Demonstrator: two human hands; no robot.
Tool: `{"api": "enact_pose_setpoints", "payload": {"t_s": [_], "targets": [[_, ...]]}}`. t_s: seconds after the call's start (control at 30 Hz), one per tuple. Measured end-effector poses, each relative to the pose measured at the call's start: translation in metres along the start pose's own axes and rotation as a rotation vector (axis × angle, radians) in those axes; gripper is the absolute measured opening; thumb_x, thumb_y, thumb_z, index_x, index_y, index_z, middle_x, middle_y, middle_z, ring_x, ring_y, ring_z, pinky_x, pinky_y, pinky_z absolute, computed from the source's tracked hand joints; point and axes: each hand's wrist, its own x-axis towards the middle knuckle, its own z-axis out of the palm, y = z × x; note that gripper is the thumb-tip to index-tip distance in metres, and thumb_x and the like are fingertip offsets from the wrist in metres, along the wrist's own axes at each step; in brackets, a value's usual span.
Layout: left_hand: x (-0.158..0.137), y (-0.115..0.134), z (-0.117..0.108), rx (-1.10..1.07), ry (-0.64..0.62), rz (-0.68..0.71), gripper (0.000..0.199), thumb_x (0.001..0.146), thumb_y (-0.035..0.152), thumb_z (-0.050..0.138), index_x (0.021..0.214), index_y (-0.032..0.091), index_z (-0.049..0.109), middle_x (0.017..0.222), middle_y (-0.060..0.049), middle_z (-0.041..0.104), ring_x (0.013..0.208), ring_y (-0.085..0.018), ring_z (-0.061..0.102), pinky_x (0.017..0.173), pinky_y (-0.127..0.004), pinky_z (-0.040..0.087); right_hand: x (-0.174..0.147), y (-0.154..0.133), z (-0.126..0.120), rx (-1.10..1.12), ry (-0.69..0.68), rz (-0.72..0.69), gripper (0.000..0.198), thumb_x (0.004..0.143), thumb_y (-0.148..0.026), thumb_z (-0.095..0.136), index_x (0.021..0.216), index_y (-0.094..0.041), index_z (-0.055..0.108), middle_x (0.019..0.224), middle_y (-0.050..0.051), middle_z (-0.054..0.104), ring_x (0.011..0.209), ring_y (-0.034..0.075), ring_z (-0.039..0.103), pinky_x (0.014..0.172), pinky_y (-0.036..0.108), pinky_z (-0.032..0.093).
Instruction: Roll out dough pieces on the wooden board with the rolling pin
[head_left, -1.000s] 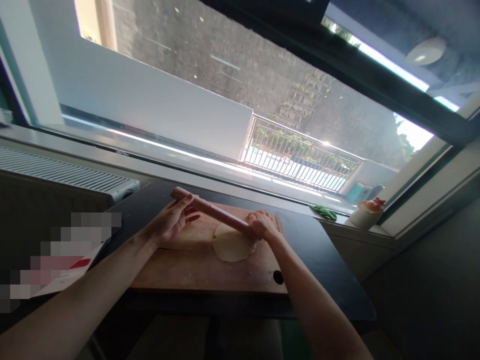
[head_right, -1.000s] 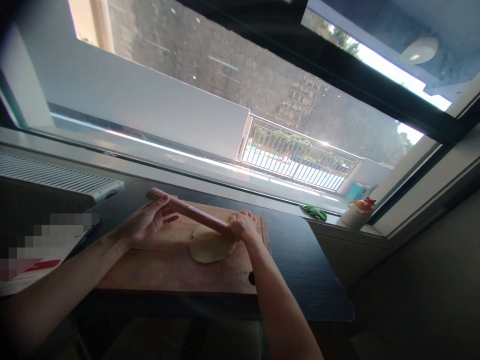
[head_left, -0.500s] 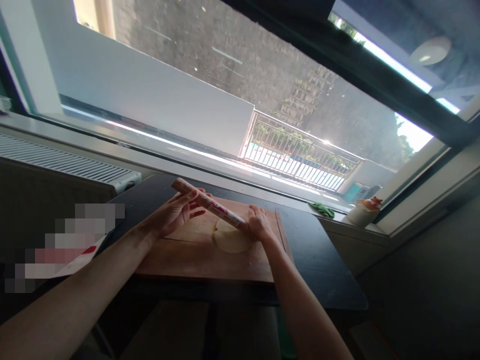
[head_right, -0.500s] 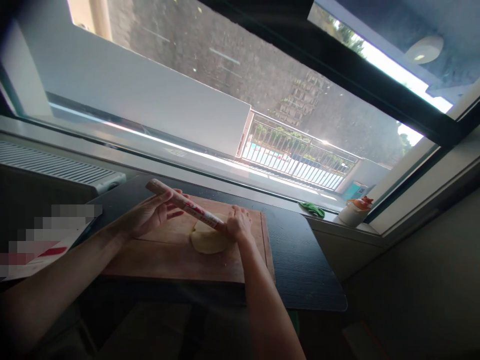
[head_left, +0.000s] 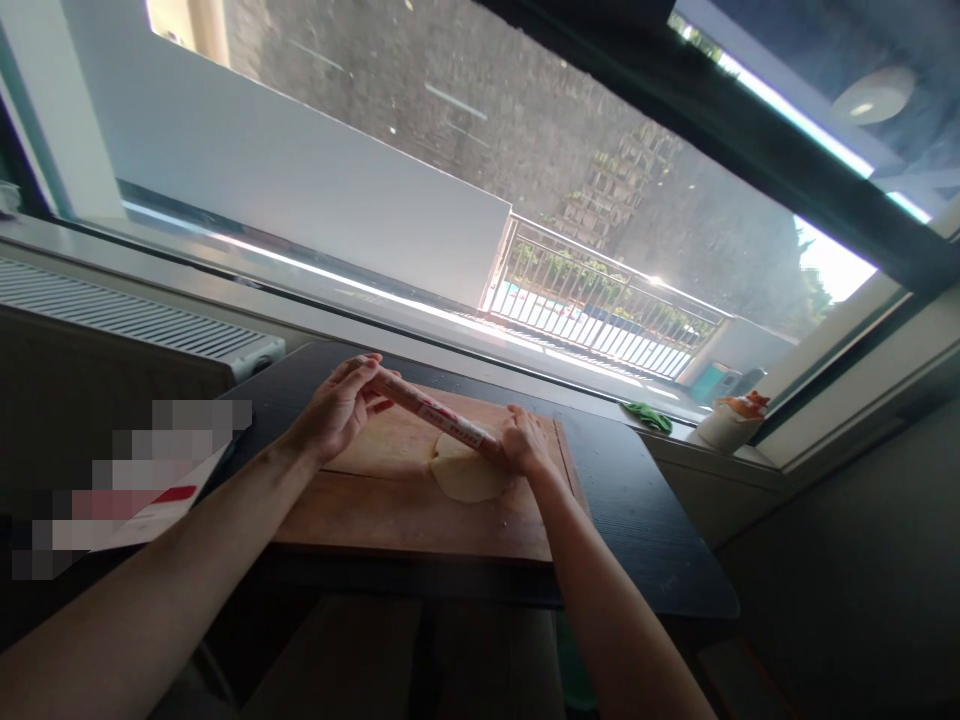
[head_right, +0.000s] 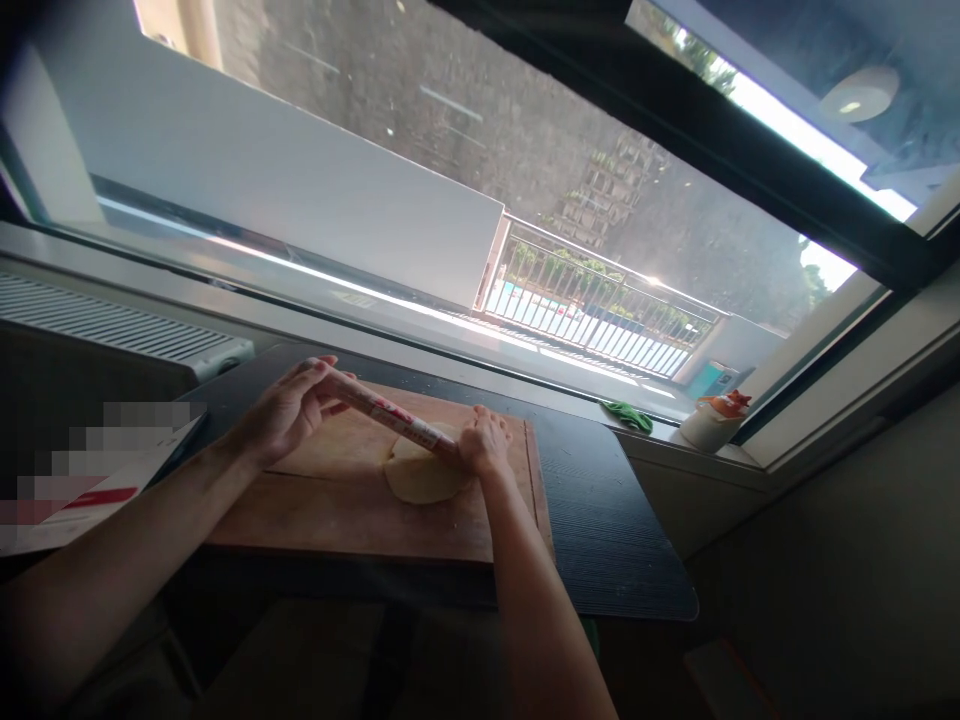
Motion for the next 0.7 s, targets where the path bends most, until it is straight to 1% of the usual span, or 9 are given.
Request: {"api": "enact_pose_setpoints", "payload": {"t_s": [0.07, 0.13, 0.27, 0.33, 0.37, 0.43, 0.5, 0.6, 0.7], "targets": [[0.0, 0.002, 0.001, -0.001, -0.025, -0.011, 0.022, 0.079, 0.033, 0.064, 0.097, 0.022, 0.056, 0.086, 0.001, 0.067, 0.089, -0.017, 0.06, 0.086, -0.04, 0.041, -0.005, 0.0, 0.001, -0.001, 0.006, 0.003, 0.046, 0.088, -0.027, 0.03, 0.128, -0.018, 0.051, 0.129, 0.01, 0.053, 0.122, 0.024, 0.043, 0.103, 0.042, 0.029], [0.0, 0.003, 0.001, -0.032, -0.033, -0.02, 0.021, 0.079, 0.033, 0.064, 0.093, 0.021, 0.057, 0.084, 0.0, 0.067, 0.089, -0.016, 0.06, 0.085, -0.039, 0.041, -0.018, -0.002, 0.003, -0.006, 0.036, -0.018, 0.044, 0.089, -0.027, 0.03, 0.126, -0.019, 0.053, 0.127, 0.008, 0.054, 0.121, 0.024, 0.043, 0.103, 0.041, 0.029], [-0.001, 0.002, 0.001, -0.084, -0.011, -0.038, 0.019, 0.08, 0.034, 0.061, 0.09, 0.019, 0.057, 0.079, -0.001, 0.067, 0.086, -0.017, 0.059, 0.083, -0.039, 0.04, -0.052, -0.008, 0.009, -0.047, 0.202, -0.13, 0.038, 0.091, -0.029, 0.032, 0.117, -0.023, 0.058, 0.117, 0.005, 0.059, 0.113, 0.023, 0.046, 0.101, 0.041, 0.027], [0.0, 0.002, 0.0, -0.102, -0.018, -0.044, 0.018, 0.08, 0.034, 0.061, 0.091, 0.019, 0.058, 0.079, -0.001, 0.068, 0.086, -0.017, 0.059, 0.084, -0.041, 0.04, -0.062, -0.01, 0.011, -0.058, 0.26, -0.154, 0.035, 0.091, -0.03, 0.032, 0.114, -0.024, 0.058, 0.115, 0.004, 0.06, 0.111, 0.022, 0.047, 0.101, 0.04, 0.027], [0.0, 0.001, 0.0, -0.108, -0.024, -0.046, 0.018, 0.08, 0.034, 0.061, 0.091, 0.019, 0.058, 0.079, -0.001, 0.068, 0.086, -0.017, 0.059, 0.084, -0.041, 0.039, -0.063, -0.01, 0.012, -0.056, 0.267, -0.15, 0.035, 0.091, -0.029, 0.032, 0.113, -0.024, 0.059, 0.115, 0.004, 0.06, 0.111, 0.022, 0.047, 0.101, 0.039, 0.027], [0.0, 0.001, -0.001, -0.122, -0.039, -0.043, 0.019, 0.08, 0.035, 0.061, 0.091, 0.02, 0.058, 0.08, -0.001, 0.068, 0.087, -0.017, 0.059, 0.086, -0.042, 0.039, -0.058, -0.008, 0.011, -0.039, 0.236, -0.123, 0.035, 0.091, -0.028, 0.032, 0.114, -0.024, 0.058, 0.117, 0.004, 0.06, 0.113, 0.021, 0.046, 0.101, 0.038, 0.027], [-0.001, 0.002, 0.0, -0.135, -0.058, -0.036, 0.018, 0.081, 0.034, 0.061, 0.091, 0.02, 0.058, 0.08, 0.0, 0.068, 0.089, -0.017, 0.059, 0.088, -0.042, 0.039, -0.046, -0.004, 0.007, -0.004, 0.171, -0.104, 0.037, 0.09, -0.026, 0.033, 0.118, -0.023, 0.057, 0.121, 0.004, 0.058, 0.116, 0.02, 0.044, 0.102, 0.037, 0.027], [-0.004, 0.005, 0.003, -0.132, -0.077, -0.026, 0.015, 0.082, 0.033, 0.06, 0.09, 0.02, 0.058, 0.082, 0.001, 0.068, 0.09, -0.016, 0.058, 0.088, -0.042, 0.039, -0.024, 0.002, 0.001, 0.049, 0.079, -0.129, 0.041, 0.089, -0.024, 0.032, 0.123, -0.021, 0.054, 0.127, 0.004, 0.055, 0.12, 0.019, 0.042, 0.104, 0.033, 0.027], [-0.006, 0.007, 0.007, -0.128, -0.083, -0.024, 0.013, 0.084, 0.033, 0.058, 0.09, 0.021, 0.058, 0.082, 0.001, 0.068, 0.09, -0.016, 0.058, 0.088, -0.042, 0.039, -0.008, 0.007, -0.003, 0.066, 0.019, -0.136, 0.043, 0.089, -0.025, 0.032, 0.127, -0.021, 0.052, 0.13, 0.004, 0.052, 0.121, 0.018, 0.042, 0.105, 0.033, 0.027]]}}
